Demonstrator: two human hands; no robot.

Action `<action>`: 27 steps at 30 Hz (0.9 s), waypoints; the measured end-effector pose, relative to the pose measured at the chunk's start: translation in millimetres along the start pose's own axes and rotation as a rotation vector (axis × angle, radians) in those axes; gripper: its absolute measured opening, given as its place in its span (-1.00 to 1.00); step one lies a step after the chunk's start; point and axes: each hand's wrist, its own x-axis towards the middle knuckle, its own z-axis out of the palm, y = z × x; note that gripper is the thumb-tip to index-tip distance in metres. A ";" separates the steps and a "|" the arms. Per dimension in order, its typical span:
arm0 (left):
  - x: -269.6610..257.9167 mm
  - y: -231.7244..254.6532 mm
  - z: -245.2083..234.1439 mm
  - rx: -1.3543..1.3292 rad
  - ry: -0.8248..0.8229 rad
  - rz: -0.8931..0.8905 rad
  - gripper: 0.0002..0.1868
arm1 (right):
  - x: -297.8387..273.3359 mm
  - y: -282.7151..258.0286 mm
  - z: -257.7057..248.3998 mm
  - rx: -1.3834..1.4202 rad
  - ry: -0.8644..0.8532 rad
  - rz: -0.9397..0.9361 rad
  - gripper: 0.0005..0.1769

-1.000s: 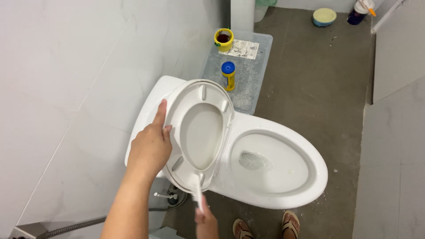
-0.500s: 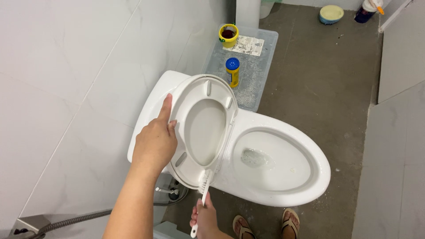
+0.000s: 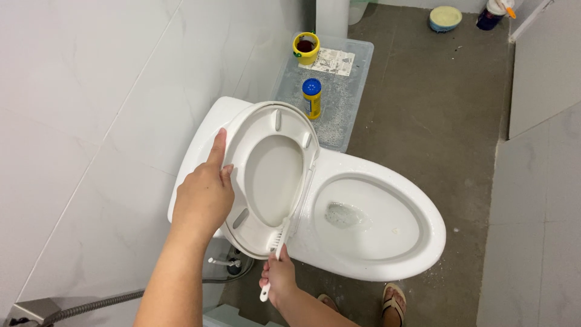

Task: The person is cleaning various parts of the toilet including the tank lid, the seat, and the bowl using a small brush and a water sprayer.

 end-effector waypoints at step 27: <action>-0.4 -0.9 -3.4 -0.017 -0.022 -0.017 -0.28 | -61.6 23.4 5.5 -0.066 -0.130 -0.094 -0.26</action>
